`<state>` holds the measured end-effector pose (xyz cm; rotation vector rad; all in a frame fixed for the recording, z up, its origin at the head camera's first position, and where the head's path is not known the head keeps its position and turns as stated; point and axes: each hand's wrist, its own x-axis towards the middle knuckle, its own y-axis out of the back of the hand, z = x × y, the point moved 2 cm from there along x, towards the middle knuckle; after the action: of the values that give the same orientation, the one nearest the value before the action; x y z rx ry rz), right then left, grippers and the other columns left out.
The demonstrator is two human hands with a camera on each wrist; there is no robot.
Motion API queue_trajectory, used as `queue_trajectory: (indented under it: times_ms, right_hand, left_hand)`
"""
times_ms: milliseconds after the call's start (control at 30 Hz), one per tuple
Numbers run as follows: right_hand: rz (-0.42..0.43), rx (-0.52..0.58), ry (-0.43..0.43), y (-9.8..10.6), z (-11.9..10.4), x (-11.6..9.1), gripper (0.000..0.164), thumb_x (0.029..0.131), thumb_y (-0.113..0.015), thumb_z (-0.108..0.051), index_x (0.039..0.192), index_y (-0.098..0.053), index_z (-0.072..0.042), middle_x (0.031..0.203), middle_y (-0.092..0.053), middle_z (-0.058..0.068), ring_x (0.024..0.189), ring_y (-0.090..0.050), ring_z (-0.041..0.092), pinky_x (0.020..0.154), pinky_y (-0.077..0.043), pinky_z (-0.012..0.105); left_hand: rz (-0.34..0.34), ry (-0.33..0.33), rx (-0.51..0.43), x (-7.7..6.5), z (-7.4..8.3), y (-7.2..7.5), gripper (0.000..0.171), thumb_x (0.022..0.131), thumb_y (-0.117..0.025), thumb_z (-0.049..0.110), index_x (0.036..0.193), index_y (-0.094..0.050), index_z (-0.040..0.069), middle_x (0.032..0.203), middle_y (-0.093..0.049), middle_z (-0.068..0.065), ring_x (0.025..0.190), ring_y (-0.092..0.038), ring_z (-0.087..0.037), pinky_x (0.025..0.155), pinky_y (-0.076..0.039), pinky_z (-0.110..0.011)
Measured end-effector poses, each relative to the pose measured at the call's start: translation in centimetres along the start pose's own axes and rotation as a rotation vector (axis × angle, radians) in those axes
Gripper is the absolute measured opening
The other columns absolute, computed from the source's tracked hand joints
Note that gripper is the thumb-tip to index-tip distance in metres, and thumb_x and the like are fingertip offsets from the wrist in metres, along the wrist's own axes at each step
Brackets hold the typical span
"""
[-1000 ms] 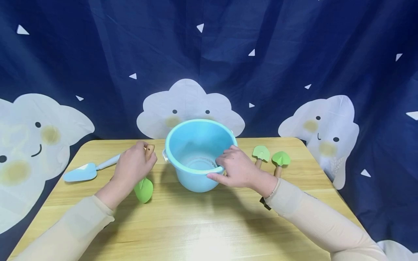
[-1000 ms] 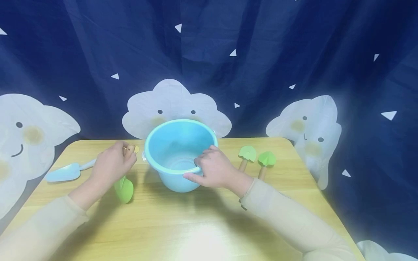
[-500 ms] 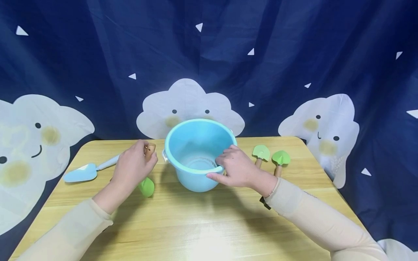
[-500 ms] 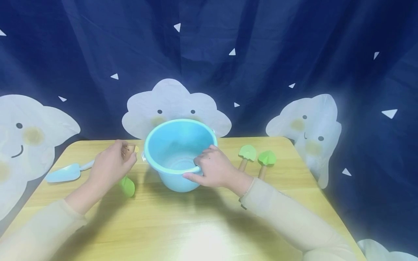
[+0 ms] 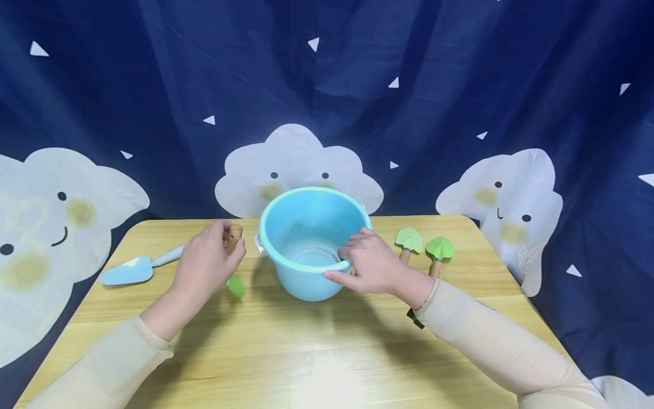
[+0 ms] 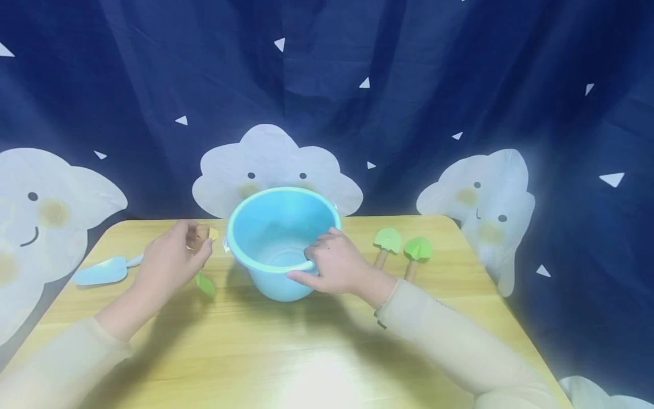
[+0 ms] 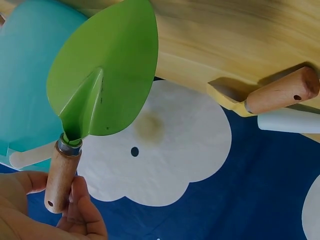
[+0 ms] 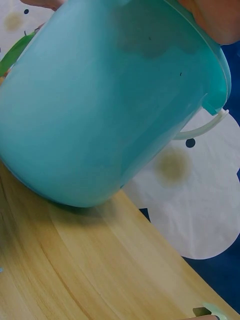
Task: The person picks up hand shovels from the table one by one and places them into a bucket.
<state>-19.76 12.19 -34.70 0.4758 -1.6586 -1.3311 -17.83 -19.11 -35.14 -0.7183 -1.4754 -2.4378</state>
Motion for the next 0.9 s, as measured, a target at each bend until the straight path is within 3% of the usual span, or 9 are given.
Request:
queue_trajectory:
  times_ms: [400,667,900]
  right_hand:
    - [0.0,0.005,-0.013,0.0,0.1,-0.1,0.066,0.095,-0.02,-0.076,0.062,-0.037,-0.021,0.056,-0.031,-0.01,0.055,-0.031,0.012,0.068,-0.03,0.033]
    - [-0.004,0.001,-0.011,0.0,0.1,0.0,0.066,0.095,-0.02,-0.076,0.062,-0.037,-0.021,0.056,-0.031,-0.01,0.055,-0.031,0.012,0.067,-0.03,0.033]
    - [-0.003,0.009,-0.012,0.0,0.1,0.0,0.066,0.095,-0.021,-0.076,0.062,-0.037,-0.021,0.056,-0.031,-0.009,0.055,-0.031,0.012,0.068,-0.03,0.033]
  left_hand:
    - [0.017,-0.013,-0.02,0.0,0.2,0.0,0.015,0.091,-0.06,0.017,0.094,-0.053,0.004,0.082,-0.06,-0.009,0.074,-0.061,-0.029,0.068,-0.049,-0.046]
    - [0.066,-0.017,-0.033,0.4,0.3,0.9,0.015,0.089,-0.063,0.015,0.087,-0.05,0.008,0.084,-0.06,-0.008,0.079,-0.065,-0.028,0.065,-0.046,-0.044]
    - [0.084,-0.043,-0.016,0.8,0.6,1.8,0.014,0.091,-0.062,0.016,0.092,-0.053,0.006,0.082,-0.059,-0.007,0.076,-0.062,-0.027,0.063,-0.047,-0.046]
